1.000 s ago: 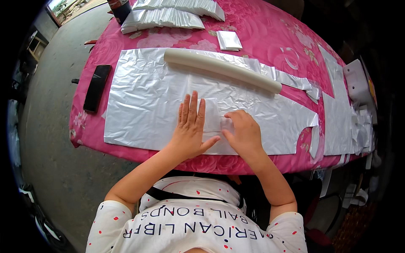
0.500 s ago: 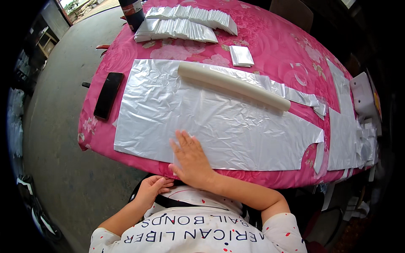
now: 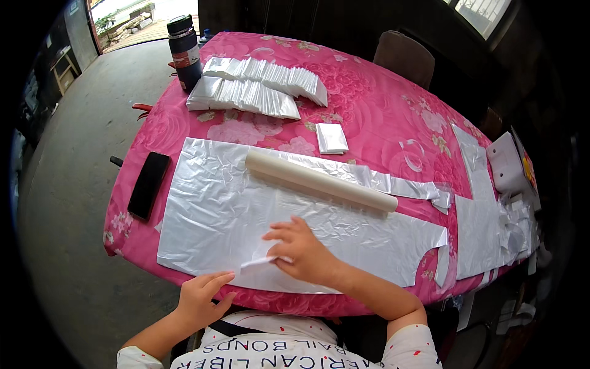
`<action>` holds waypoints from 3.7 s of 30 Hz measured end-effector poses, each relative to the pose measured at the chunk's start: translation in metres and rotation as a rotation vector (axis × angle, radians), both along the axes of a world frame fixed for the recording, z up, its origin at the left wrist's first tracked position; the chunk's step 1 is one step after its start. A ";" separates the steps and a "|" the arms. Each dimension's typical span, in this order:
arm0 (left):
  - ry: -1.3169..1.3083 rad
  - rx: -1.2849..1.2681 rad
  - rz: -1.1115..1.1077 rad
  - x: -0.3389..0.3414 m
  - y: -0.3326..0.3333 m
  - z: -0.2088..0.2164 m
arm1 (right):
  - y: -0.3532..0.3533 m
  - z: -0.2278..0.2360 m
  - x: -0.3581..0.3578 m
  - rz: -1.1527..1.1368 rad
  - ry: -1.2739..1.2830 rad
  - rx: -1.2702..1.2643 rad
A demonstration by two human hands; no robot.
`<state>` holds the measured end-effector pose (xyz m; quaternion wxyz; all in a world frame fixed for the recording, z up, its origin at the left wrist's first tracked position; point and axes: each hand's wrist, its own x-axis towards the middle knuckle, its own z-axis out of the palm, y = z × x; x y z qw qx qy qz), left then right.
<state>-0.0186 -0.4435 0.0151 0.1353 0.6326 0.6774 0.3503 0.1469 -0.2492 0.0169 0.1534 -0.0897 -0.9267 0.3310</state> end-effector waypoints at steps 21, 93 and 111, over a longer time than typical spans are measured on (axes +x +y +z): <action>0.058 -0.020 -0.100 0.010 0.020 -0.007 | 0.179 -0.024 0.053 -0.745 -0.043 0.109; 0.260 -0.008 -0.698 0.163 0.151 -0.038 | 0.083 -0.043 0.284 -1.156 -0.093 0.394; 0.255 0.031 -0.720 0.165 0.153 -0.031 | 0.103 -0.084 0.439 -1.309 -0.250 0.394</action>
